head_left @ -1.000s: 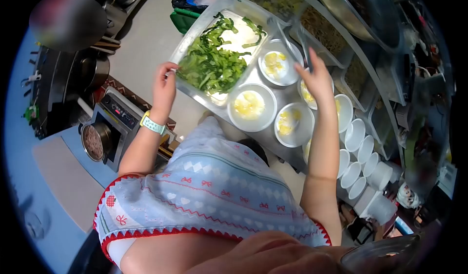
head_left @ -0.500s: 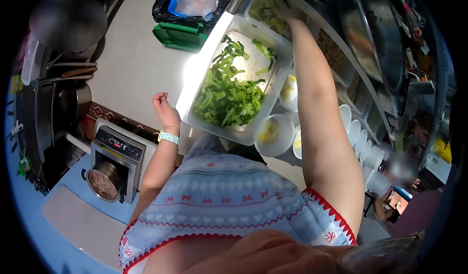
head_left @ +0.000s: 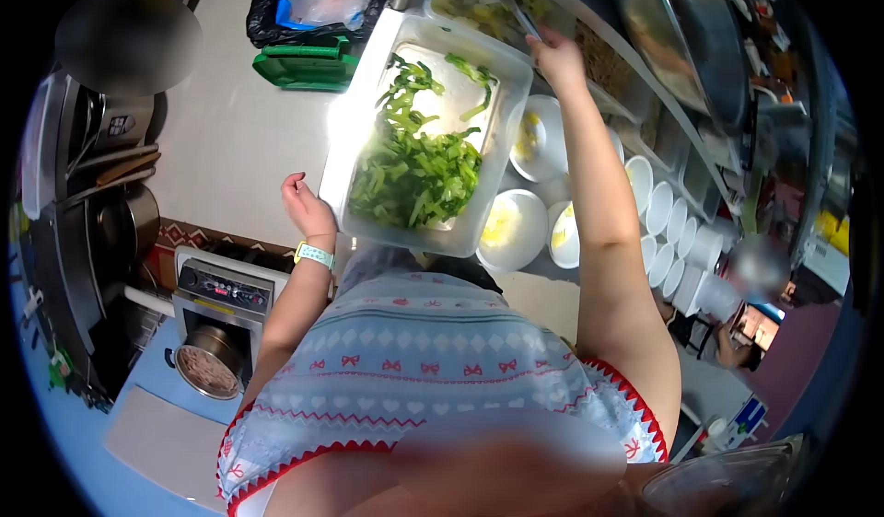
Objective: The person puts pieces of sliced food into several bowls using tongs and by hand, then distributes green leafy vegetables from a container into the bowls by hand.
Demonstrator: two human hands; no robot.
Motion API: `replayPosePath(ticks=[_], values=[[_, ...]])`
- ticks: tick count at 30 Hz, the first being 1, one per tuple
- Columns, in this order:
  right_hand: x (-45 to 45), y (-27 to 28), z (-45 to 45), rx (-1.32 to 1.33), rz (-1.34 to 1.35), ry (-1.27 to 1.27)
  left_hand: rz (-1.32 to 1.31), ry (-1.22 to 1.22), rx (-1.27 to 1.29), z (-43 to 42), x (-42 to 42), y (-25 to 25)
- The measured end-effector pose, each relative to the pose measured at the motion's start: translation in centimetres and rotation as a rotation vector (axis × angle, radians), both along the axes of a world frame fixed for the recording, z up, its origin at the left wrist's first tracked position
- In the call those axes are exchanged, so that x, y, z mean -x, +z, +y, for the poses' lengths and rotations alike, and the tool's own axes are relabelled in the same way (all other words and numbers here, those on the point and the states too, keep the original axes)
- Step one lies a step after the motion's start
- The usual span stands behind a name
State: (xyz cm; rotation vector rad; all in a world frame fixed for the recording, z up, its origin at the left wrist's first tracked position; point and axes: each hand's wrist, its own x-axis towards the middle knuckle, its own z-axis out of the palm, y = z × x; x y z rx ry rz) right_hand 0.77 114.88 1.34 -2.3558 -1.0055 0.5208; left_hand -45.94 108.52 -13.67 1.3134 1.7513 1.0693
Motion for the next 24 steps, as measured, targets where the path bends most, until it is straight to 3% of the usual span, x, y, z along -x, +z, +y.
replayPosePath(ticks=[11,15,18,24], values=[[2.0,1.9,-5.9,-0.051,-0.167,0.072,-0.156,0.012,-0.005,1.1,0.1,-1.5],[1.7,3.5,-9.2,-0.099,0.044,-0.004,-0.089,0.065,0.052,1.7,0.8,-2.3],[1.1,4.2,-14.0,-0.217,0.157,-0.014,-0.186,0.155,0.046,2.9,2.6,-3.3],[-0.1,8.8,-26.6,-0.203,0.365,-0.307,-0.288,0.350,0.024,4.9,5.1,0.4]])
